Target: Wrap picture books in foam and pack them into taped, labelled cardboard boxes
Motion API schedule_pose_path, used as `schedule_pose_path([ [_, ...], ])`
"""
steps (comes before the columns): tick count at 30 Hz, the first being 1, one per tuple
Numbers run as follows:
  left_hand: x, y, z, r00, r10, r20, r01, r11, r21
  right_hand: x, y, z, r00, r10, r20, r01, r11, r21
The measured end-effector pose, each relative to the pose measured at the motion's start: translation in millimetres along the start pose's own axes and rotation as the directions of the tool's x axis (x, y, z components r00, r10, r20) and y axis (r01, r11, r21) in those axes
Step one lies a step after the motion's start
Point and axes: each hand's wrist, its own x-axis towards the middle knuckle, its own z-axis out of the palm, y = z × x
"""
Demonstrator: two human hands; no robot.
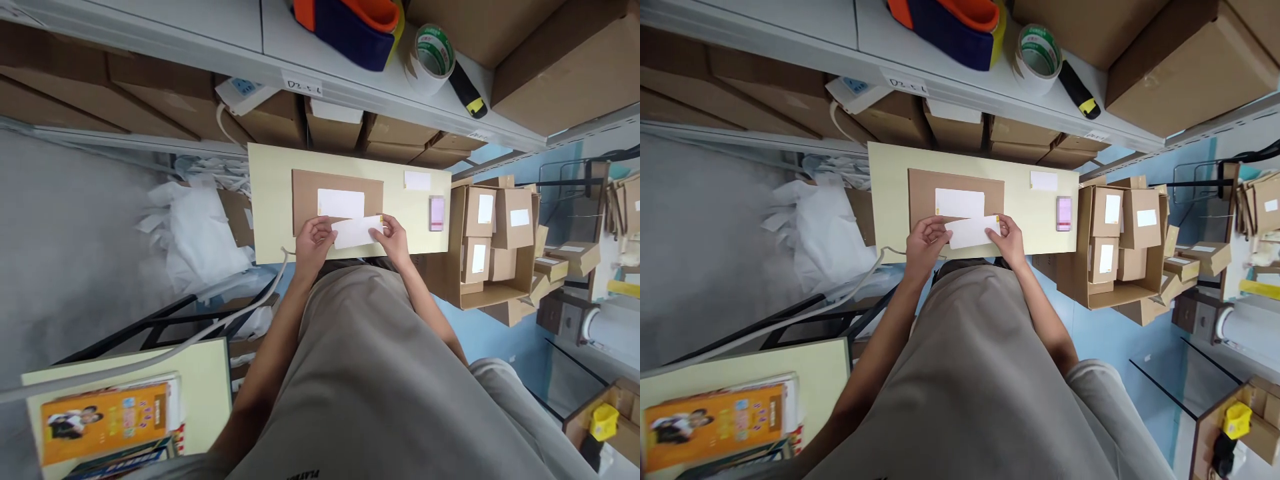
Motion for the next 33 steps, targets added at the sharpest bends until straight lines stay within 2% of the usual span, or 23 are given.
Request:
schedule_pose_path([
  [6,2,10,-15.8,0.999,0.012,-0.044,-0.011,1.000,0.016,6,18,1,0.996,0.085,-0.015,-0.085,0.996,0.022],
  [13,2,11,-30.0,0.999,0.007,-0.042,-0.004,0.997,0.083,1,20,11,0.989,0.146,0.014,-0.146,0.986,0.084],
  [17,5,11,-34.7,1.000,0.018,-0.012,-0.016,0.991,0.134,1,22,16,0.986,0.169,-0.008,-0.167,0.981,0.097],
  [21,9,11,-38.0,0.999,0.036,0.001,-0.035,0.988,0.151,-1,23,21,0.979,0.203,0.018,-0.204,0.973,0.107],
  [27,19,9,-36.6,0.999,0.033,-0.017,-0.030,0.986,0.162,4,20,22,0.992,0.118,-0.048,-0.115,0.991,0.065],
  [33,62,12,-30.0,0.999,0.054,0.005,-0.054,0.981,0.187,40,9,17,1.000,0.010,-0.013,-0.010,1.000,-0.001],
])
